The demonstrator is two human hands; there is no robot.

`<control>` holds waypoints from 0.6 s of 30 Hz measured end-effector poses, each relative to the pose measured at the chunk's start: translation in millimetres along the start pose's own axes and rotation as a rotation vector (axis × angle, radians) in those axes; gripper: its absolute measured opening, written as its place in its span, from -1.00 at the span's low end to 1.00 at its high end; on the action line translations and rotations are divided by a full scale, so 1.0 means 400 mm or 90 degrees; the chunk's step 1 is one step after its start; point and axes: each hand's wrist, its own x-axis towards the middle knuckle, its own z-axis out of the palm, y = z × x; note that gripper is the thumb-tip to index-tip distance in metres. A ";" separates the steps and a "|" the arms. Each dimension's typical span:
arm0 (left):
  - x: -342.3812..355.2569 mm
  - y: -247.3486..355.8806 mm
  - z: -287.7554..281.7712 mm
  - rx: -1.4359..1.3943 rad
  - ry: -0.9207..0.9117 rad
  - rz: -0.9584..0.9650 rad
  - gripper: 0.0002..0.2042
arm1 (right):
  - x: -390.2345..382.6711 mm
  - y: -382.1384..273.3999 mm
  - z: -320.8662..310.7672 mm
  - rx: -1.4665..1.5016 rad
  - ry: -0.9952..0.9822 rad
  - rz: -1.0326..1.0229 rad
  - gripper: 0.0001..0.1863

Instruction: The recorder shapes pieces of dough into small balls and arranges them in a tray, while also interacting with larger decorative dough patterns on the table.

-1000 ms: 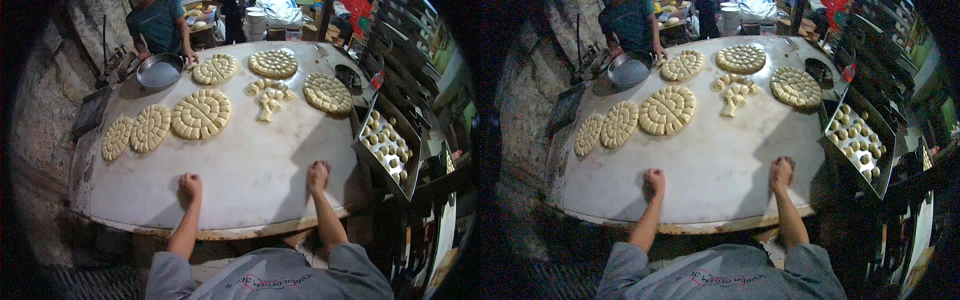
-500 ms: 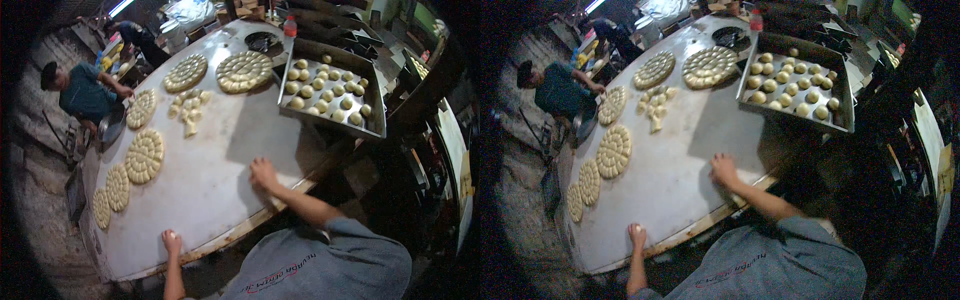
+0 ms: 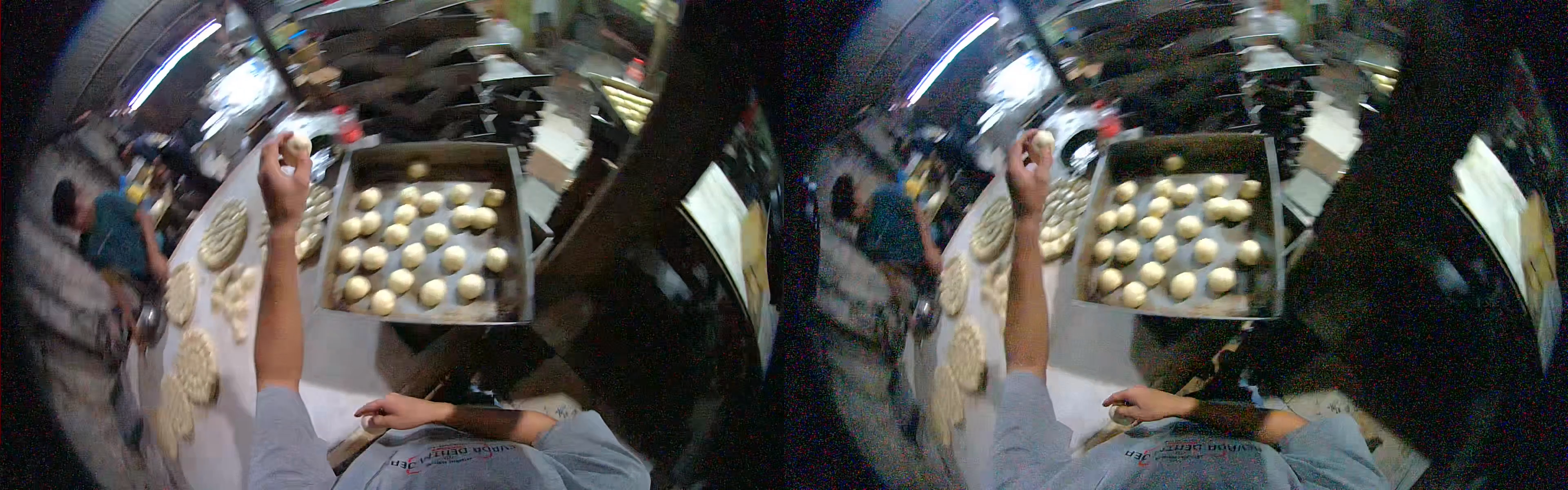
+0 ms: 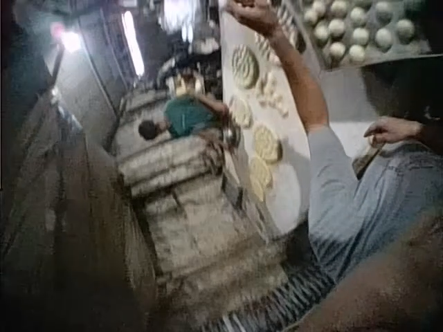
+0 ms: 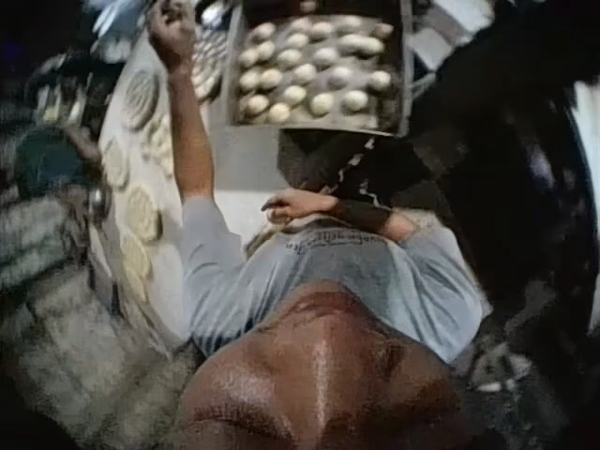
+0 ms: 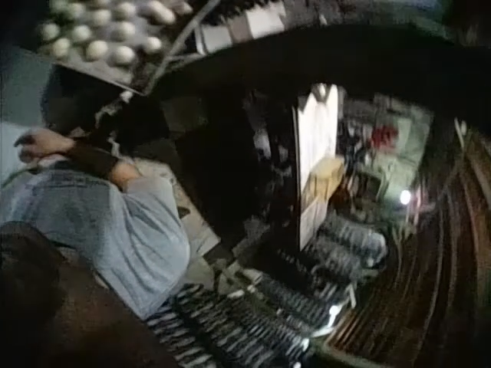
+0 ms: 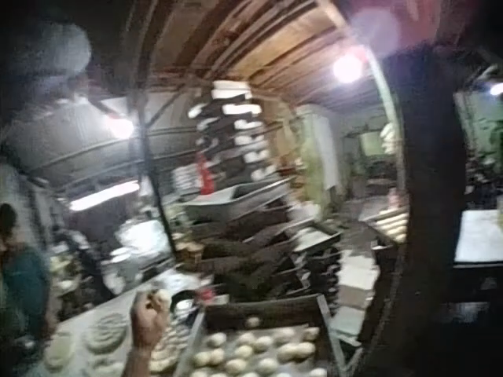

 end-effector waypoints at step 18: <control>-1.128 -0.080 -0.607 0.153 0.173 -0.672 -0.83 | 0.479 -0.163 -0.742 -0.580 0.853 0.057 -0.51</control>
